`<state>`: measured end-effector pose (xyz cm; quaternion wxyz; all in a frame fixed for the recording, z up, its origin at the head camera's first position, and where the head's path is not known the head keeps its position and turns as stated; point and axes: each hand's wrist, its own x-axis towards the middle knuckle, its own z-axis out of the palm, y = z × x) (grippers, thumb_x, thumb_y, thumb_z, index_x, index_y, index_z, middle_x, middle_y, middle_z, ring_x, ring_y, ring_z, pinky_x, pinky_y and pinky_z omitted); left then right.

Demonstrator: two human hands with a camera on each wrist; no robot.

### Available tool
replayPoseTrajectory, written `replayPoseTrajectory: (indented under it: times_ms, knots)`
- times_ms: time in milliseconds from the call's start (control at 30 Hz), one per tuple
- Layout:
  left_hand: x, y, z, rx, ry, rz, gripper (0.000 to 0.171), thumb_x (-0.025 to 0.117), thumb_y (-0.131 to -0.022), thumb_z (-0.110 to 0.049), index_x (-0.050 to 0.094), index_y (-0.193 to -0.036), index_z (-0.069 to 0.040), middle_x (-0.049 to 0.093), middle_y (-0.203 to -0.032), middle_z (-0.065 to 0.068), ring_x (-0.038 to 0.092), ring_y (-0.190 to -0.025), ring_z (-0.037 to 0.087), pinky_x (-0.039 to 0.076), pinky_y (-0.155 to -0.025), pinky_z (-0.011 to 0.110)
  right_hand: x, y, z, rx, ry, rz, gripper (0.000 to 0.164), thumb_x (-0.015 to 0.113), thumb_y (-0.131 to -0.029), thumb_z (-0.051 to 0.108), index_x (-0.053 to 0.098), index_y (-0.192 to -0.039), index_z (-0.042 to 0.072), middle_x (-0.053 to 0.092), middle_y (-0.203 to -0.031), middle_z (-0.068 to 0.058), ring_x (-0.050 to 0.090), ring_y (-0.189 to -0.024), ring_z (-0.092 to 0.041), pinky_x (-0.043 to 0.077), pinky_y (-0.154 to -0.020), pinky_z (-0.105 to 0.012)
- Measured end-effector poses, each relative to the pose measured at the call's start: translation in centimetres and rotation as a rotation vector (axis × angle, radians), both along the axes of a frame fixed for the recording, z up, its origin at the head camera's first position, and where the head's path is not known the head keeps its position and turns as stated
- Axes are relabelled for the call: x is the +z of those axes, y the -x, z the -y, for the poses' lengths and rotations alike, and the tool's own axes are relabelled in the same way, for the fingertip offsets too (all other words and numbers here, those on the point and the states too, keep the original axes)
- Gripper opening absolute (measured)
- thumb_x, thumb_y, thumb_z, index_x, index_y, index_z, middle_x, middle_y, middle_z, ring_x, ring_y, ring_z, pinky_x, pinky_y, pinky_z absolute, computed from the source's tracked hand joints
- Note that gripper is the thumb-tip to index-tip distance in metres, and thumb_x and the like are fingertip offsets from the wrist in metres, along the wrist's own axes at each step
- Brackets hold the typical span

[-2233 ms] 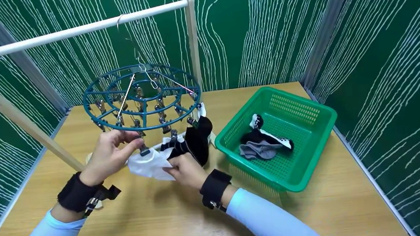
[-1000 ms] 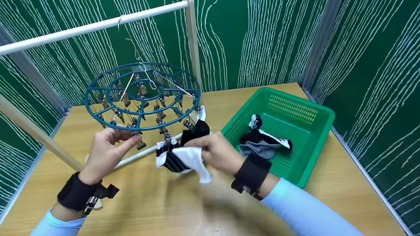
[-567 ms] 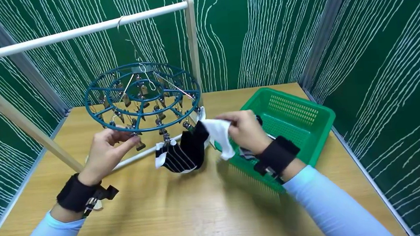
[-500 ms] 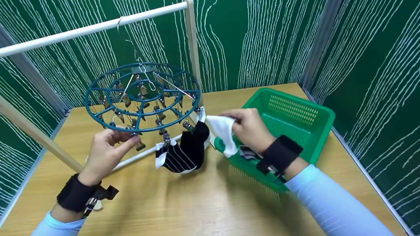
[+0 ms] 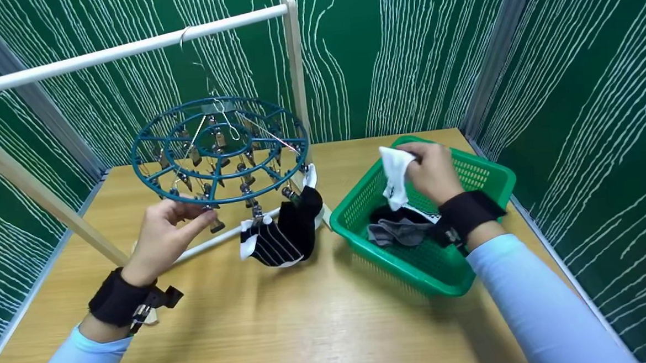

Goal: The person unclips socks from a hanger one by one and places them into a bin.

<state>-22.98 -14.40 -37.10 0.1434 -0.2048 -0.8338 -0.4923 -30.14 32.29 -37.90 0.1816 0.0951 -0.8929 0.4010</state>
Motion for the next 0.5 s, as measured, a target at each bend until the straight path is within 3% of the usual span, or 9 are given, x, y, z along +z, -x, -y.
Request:
replayPoseTrajectory:
  times_ms: [167, 267, 400, 500]
  knots:
    - [-0.1, 0.0, 0.0, 0.001, 0.005, 0.000, 0.012, 0.086, -0.094, -0.014, 0.081, -0.100, -0.004, 0.082, -0.092, 0.007, 0.074, -0.083, 0.019, 0.061, -0.085, 0.040, -0.7, 1.0, -2.5, -0.074, -0.084, 0.056, 0.034, 0.052, -0.102, -0.005, 0.073, -0.128, -0.012, 0.076, -0.117, -0.035, 0.058, -0.080, -0.002, 0.041, -0.063, -0.010]
    - [-0.1, 0.0, 0.0, 0.001, 0.003, -0.012, 0.012, 0.085, -0.094, -0.013, 0.081, -0.100, -0.003, 0.083, -0.092, 0.007, 0.075, -0.083, 0.020, 0.062, -0.084, 0.040, -1.1, 1.6, -3.6, -0.107, -0.133, 0.098, 0.038, 0.048, -0.101, -0.007, 0.071, -0.131, -0.013, 0.073, -0.122, -0.038, 0.066, -0.088, -0.021, 0.040, -0.064, -0.014]
    - [-0.2, 0.0, 0.0, -0.005, -0.002, -0.026, 0.013, 0.085, -0.094, -0.011, 0.081, -0.101, -0.002, 0.083, -0.093, 0.008, 0.076, -0.084, 0.022, 0.063, -0.084, 0.040, -1.9, 2.3, -4.6, -0.133, -0.211, 0.101, 0.038, 0.045, -0.101, -0.007, 0.069, -0.129, -0.016, 0.069, -0.124, -0.043, 0.066, -0.100, -0.054, 0.048, -0.074, -0.037]
    - [-0.2, 0.1, -0.1, -0.009, -0.001, -0.023, 0.012, 0.085, -0.094, -0.011, 0.081, -0.101, -0.002, 0.083, -0.093, 0.008, 0.076, -0.084, 0.022, 0.063, -0.084, 0.040, -2.6, 2.7, -5.0, -0.148, -0.271, 0.103, 0.036, 0.046, -0.102, -0.006, 0.069, -0.126, -0.019, 0.067, -0.123, -0.046, 0.063, -0.109, -0.063, 0.053, -0.086, -0.062]
